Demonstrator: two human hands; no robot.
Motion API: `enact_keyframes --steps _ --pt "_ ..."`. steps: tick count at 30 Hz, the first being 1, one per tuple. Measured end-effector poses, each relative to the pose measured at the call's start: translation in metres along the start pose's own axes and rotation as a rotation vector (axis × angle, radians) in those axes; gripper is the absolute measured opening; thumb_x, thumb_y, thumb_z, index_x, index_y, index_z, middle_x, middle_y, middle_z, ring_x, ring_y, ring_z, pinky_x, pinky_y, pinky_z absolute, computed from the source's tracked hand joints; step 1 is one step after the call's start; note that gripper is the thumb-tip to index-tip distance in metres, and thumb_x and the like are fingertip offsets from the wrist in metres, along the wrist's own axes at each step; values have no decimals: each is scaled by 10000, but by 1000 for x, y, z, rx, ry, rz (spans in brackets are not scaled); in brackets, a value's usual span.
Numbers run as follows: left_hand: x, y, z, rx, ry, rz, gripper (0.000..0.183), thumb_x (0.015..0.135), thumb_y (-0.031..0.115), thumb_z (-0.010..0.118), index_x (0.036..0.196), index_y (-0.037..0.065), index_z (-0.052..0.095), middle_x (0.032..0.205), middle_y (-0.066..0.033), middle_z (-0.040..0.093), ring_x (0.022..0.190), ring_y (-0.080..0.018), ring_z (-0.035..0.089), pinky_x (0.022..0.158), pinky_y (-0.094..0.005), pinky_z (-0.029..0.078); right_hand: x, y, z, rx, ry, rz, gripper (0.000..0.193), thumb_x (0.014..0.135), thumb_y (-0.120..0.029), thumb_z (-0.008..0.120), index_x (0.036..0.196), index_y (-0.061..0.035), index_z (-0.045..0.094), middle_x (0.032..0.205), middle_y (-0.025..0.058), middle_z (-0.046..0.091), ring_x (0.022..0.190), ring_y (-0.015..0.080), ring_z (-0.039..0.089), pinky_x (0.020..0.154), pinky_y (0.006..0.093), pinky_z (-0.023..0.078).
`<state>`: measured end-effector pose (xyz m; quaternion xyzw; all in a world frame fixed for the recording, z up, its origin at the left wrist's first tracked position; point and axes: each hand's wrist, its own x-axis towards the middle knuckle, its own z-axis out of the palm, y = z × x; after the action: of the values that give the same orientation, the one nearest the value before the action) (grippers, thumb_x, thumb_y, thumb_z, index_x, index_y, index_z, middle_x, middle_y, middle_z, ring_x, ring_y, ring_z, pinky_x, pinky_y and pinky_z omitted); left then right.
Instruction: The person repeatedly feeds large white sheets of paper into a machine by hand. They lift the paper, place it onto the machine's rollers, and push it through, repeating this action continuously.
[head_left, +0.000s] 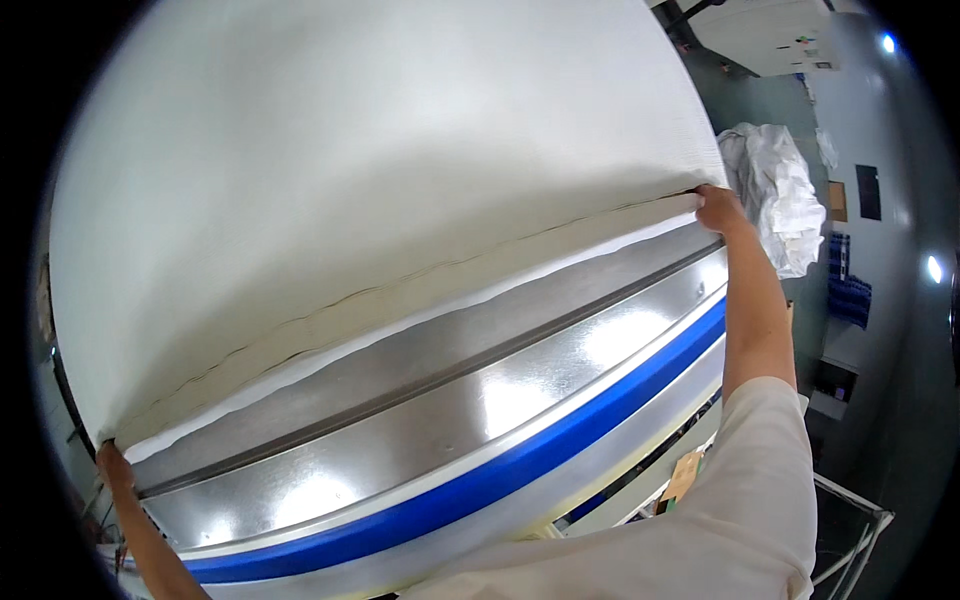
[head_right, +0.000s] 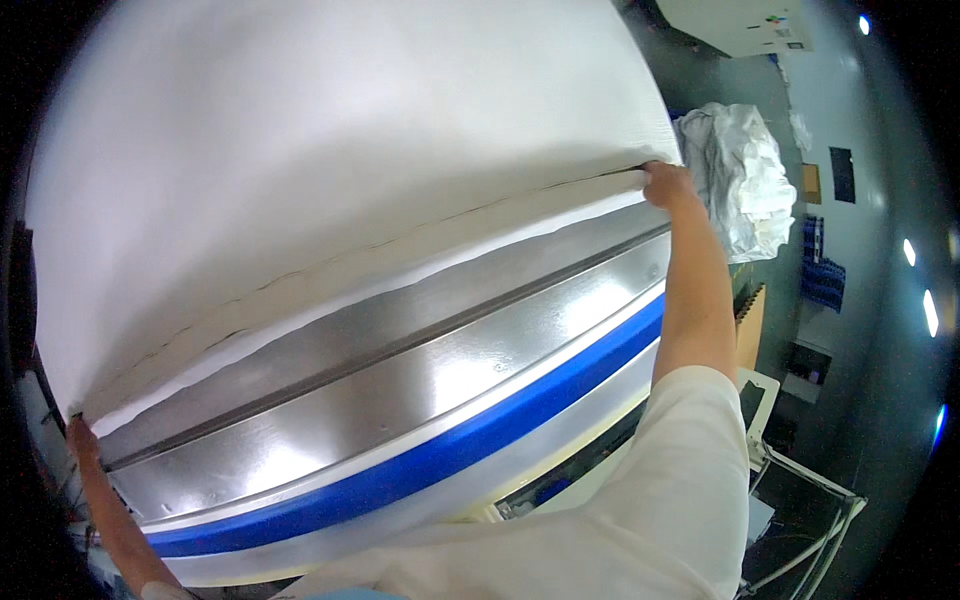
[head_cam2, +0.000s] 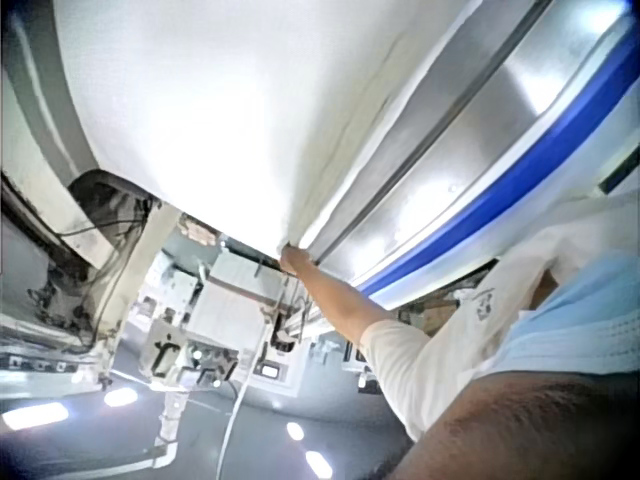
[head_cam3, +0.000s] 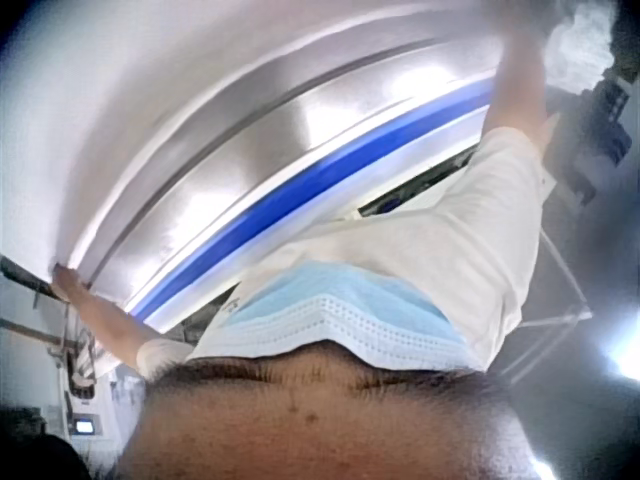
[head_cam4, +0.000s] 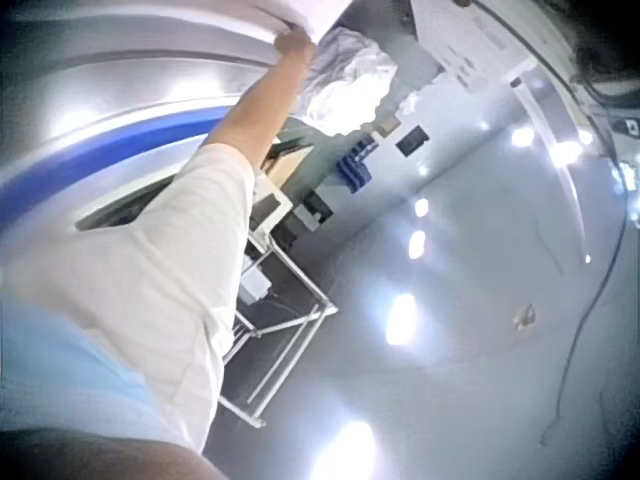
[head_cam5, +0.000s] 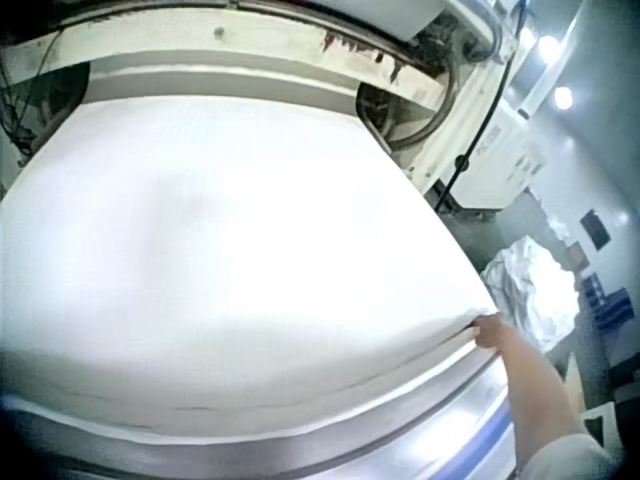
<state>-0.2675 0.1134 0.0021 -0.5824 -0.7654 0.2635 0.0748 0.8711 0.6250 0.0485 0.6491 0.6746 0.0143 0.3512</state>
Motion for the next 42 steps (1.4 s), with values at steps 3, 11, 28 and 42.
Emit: enact_keyframes --steps 3,11,28,42 --pt "8 46 -32 58 -329 -203 243 910 47 412 1049 -2 605 1033 -201 608 967 -346 562 859 -431 437 -13 -1 -7 25 18 178 331 878 -228 450 1175 -238 596 1178 95 605 1069 304 579 909 401 465" --pt "3 98 -173 -4 -423 -253 353 896 66 439 1203 181 569 1168 -79 600 1076 -305 549 944 -422 433 -48 71 -26 120 246 -65 353 787 -98 515 1109 -169 640 1041 137 650 986 325 603 853 410 471" --pt "-230 103 -135 207 -1062 203 272 753 86 565 1001 132 667 1073 -83 643 1051 -262 590 926 -437 426 -209 107 69 -384 -187 -404 259 774 -150 553 1011 -135 657 921 112 661 870 313 620 788 431 489" --pt "-244 121 -63 273 -1023 -207 207 837 194 566 990 116 681 1052 -100 665 1019 -286 622 808 -451 488 -214 153 174 -593 -309 -509 143 820 -129 532 855 -61 653 871 120 624 882 293 595 775 441 468"
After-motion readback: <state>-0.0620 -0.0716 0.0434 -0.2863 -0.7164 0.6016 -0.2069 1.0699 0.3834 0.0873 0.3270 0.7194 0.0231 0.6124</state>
